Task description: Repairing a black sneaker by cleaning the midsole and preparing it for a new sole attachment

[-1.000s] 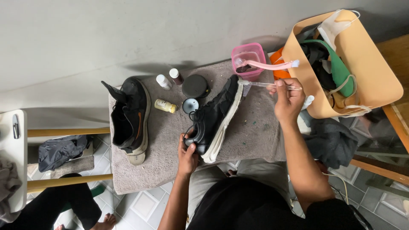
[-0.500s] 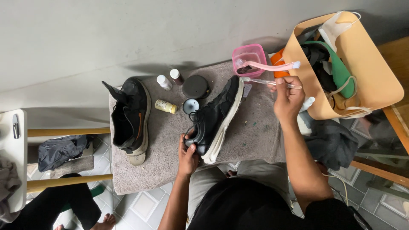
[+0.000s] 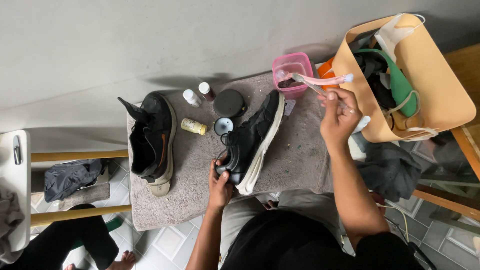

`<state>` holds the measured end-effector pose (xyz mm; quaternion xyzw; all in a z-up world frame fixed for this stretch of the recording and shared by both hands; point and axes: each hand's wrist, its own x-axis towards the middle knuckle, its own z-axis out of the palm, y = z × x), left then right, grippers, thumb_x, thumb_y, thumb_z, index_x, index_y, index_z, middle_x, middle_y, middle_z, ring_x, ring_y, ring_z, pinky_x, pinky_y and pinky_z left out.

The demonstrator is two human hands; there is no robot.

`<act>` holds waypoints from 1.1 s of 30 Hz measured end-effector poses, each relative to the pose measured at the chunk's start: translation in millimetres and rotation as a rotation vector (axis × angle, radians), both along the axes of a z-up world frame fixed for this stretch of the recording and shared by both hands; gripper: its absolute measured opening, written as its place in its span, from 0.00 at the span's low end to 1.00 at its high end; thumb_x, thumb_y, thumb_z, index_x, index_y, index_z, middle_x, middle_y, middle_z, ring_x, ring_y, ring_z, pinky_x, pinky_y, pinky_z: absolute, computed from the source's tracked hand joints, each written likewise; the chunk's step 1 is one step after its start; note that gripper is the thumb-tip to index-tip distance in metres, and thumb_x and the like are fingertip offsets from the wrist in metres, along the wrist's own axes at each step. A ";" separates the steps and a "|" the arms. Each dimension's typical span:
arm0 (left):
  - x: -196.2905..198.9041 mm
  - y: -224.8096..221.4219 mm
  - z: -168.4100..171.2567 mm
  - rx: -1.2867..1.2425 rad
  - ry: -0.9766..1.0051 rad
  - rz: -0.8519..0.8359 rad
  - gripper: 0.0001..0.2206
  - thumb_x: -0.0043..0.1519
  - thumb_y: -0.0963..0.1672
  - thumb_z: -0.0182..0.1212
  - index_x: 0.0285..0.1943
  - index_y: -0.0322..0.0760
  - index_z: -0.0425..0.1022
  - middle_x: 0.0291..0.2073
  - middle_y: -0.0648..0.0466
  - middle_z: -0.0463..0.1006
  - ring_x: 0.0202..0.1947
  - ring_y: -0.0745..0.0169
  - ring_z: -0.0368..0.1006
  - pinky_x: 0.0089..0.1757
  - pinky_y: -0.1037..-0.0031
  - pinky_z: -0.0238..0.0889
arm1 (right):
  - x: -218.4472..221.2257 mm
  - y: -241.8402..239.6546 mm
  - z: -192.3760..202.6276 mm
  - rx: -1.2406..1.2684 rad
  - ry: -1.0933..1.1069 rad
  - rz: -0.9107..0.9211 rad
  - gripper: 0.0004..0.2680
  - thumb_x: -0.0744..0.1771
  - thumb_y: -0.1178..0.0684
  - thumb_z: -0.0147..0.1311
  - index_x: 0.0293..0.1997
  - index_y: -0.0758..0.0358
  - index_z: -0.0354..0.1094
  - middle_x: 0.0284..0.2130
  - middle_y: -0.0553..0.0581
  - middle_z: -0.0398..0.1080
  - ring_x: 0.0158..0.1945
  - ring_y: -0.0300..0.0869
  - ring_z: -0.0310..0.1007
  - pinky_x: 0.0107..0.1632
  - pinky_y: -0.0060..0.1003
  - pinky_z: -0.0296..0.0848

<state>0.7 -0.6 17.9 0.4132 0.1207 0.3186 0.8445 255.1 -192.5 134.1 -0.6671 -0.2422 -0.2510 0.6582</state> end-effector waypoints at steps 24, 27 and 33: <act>-42.7 37.8 -22.2 0.154 0.076 -0.033 0.28 0.42 0.43 0.76 0.47 0.38 0.60 0.47 0.44 0.75 0.50 0.55 0.71 0.47 0.65 0.66 | -50.9 -58.3 -72.9 0.478 0.459 0.119 0.08 0.70 0.52 0.46 0.37 0.65 0.66 0.27 0.63 0.74 0.27 0.44 0.78 0.25 0.28 0.67; -61.7 64.8 -13.1 0.218 0.097 -0.086 0.29 0.40 0.42 0.75 0.46 0.37 0.58 0.44 0.43 0.74 0.48 0.54 0.70 0.45 0.64 0.65 | -64.3 -72.2 -88.1 0.464 0.567 0.148 0.06 0.70 0.53 0.48 0.39 0.64 0.66 0.29 0.61 0.75 0.28 0.44 0.79 0.27 0.29 0.67; -58.3 76.1 5.1 0.187 0.098 -0.167 0.28 0.40 0.45 0.74 0.43 0.40 0.58 0.42 0.46 0.73 0.42 0.60 0.69 0.40 0.70 0.61 | -96.4 -74.7 -85.7 0.368 0.772 0.353 0.08 0.67 0.54 0.51 0.41 0.72 0.71 0.26 0.71 0.75 0.27 0.42 0.73 0.30 0.32 0.68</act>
